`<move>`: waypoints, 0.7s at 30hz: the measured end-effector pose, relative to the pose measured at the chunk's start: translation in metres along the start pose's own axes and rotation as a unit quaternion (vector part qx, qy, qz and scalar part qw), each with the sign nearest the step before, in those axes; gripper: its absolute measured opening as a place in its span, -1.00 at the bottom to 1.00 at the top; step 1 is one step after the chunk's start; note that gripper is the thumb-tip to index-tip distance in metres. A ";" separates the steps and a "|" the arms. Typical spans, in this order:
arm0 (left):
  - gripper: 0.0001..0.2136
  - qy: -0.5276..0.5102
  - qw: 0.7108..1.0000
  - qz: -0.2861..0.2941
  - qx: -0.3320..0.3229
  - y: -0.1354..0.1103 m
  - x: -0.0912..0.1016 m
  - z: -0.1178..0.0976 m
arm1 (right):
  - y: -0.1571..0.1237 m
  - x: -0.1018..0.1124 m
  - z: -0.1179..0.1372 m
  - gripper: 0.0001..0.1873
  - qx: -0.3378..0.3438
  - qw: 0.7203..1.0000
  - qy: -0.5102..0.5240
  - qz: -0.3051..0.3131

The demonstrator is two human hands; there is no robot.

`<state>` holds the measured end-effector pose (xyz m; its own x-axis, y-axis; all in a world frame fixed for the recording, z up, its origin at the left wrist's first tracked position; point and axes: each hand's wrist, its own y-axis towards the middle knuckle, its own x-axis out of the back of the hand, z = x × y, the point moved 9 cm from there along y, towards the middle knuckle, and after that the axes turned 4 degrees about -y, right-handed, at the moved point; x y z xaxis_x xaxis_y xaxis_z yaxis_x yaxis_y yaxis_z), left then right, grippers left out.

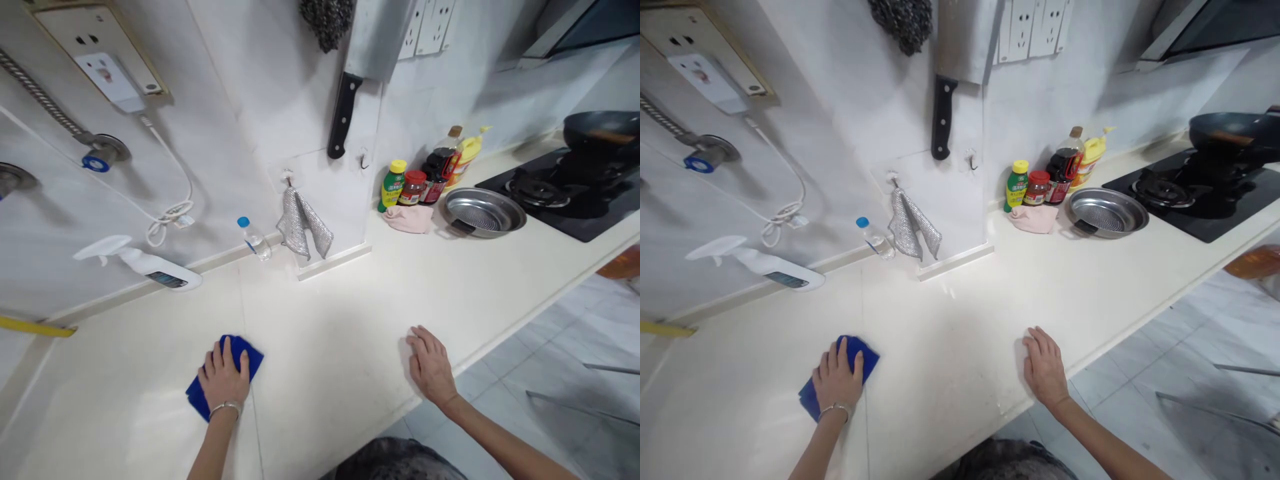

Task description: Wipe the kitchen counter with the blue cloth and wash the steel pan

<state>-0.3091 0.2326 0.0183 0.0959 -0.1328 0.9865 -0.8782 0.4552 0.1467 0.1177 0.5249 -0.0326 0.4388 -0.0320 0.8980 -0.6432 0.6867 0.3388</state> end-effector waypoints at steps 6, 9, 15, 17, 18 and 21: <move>-0.40 0.000 0.996 -0.013 -0.087 0.041 -0.017 -0.046 | -0.004 -0.005 -0.002 -0.60 -0.001 1.000 -0.002 0.002; -0.41 -0.008 0.993 -0.005 -0.120 0.059 -0.026 -0.073 | -0.005 -0.007 -0.004 -0.61 -0.006 1.000 0.001 0.002; -0.42 -0.050 0.984 0.011 -0.168 0.091 -0.043 -0.139 | -0.003 -0.006 -0.006 -0.60 -0.019 1.000 0.016 -0.006; -0.42 -0.063 0.984 0.010 -0.167 0.100 -0.048 -0.156 | -0.001 -0.005 -0.006 -0.61 -0.025 0.999 0.020 -0.010; -0.42 -0.067 0.984 0.008 -0.162 0.103 -0.049 -0.161 | -0.001 -0.004 -0.006 -0.62 -0.028 0.999 0.022 -0.012; -0.43 -0.072 0.987 -0.002 -0.147 0.107 -0.052 -0.169 | -0.001 -0.005 -0.007 -0.62 -0.026 0.999 0.025 -0.020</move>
<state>-0.3286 0.4372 -0.0053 0.0134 -0.2486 0.9685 -0.7026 0.6868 0.1860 0.1203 0.5295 -0.0393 0.4951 -0.0241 0.8685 -0.5922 0.7221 0.3577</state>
